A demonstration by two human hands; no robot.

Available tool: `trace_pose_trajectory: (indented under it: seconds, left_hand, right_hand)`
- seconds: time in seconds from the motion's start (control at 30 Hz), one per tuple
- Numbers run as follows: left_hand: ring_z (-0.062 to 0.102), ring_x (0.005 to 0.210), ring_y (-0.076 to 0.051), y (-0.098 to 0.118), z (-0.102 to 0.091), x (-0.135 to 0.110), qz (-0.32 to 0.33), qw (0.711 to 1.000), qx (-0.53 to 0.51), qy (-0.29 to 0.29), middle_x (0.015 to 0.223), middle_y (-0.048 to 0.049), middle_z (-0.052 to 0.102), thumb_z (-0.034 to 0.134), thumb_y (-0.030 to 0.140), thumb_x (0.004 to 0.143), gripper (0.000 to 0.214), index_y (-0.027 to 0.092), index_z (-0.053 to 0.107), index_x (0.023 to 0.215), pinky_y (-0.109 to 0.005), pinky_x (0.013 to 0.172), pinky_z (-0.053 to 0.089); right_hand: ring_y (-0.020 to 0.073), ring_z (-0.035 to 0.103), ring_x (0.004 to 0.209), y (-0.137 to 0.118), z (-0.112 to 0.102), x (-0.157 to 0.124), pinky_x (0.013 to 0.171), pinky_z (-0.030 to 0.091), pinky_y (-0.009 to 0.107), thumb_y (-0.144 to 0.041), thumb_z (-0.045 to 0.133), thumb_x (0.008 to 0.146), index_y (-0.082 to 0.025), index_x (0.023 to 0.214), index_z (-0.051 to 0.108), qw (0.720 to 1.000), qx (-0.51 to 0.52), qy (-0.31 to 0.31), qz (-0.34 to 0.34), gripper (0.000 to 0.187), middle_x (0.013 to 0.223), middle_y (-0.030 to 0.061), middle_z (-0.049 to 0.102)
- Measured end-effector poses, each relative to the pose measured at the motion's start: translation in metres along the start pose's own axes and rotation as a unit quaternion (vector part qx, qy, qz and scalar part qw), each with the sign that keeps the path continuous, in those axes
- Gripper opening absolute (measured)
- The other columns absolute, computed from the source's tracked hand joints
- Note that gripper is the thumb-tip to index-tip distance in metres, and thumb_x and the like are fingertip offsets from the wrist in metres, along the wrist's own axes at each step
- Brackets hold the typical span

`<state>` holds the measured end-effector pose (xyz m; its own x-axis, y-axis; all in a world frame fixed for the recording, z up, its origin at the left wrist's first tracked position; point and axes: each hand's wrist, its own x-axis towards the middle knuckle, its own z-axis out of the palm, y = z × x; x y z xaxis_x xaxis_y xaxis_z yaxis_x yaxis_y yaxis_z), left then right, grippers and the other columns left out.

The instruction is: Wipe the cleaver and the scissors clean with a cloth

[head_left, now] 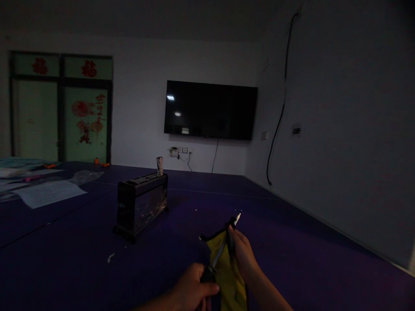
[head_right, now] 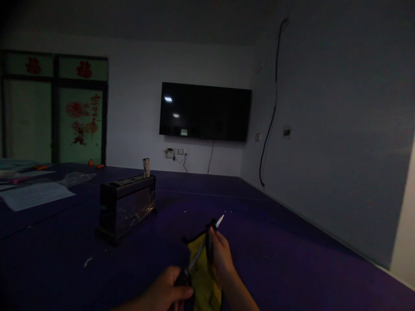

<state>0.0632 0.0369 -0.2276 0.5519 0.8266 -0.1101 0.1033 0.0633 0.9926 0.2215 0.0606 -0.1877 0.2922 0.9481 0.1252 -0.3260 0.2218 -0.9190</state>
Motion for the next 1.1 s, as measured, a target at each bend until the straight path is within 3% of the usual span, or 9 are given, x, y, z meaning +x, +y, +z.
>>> trace_pose_trajectory:
  seconds: [0.23,0.63,1.1]
  left_hand:
    - [0.040,0.031,-0.007,0.002,0.000,-0.001,0.007,1.000,0.008,-0.003,0.041,0.0046,0.048,0.064,0.036,0.058,0.032,0.013,0.050,0.074,-0.018,0.031,0.028]
    - [0.038,0.033,-0.005,0.017,0.003,-0.010,-0.009,0.998,0.051,0.021,0.042,0.0062,0.048,0.056,0.013,0.062,0.006,0.014,0.050,0.065,-0.017,0.035,0.027]
    - [0.041,0.036,-0.007,0.013,0.002,-0.007,-0.022,0.998,0.039,0.046,0.045,0.0060,0.048,0.062,0.019,0.063,0.018,0.014,0.049,0.075,-0.018,0.038,0.028]
  right_hand:
    - [0.0148,0.057,0.050,-0.004,-0.008,0.005,0.049,0.043,0.024,-0.053,0.067,0.061,-0.017,0.073,0.062,1.000,-0.004,0.019,-0.015,0.039,0.058,-0.0006,0.062]
    - [0.0172,0.059,0.057,-0.004,-0.003,0.003,0.054,0.044,0.025,-0.055,0.067,0.059,-0.017,0.074,0.062,0.999,-0.026,0.021,-0.026,0.041,0.060,-0.0004,0.062]
    - [0.0165,0.057,0.056,-0.007,0.006,-0.007,0.052,0.042,0.025,-0.057,0.066,0.060,-0.016,0.073,0.062,0.999,-0.040,0.005,-0.016,0.043,0.058,0.0001,0.061]
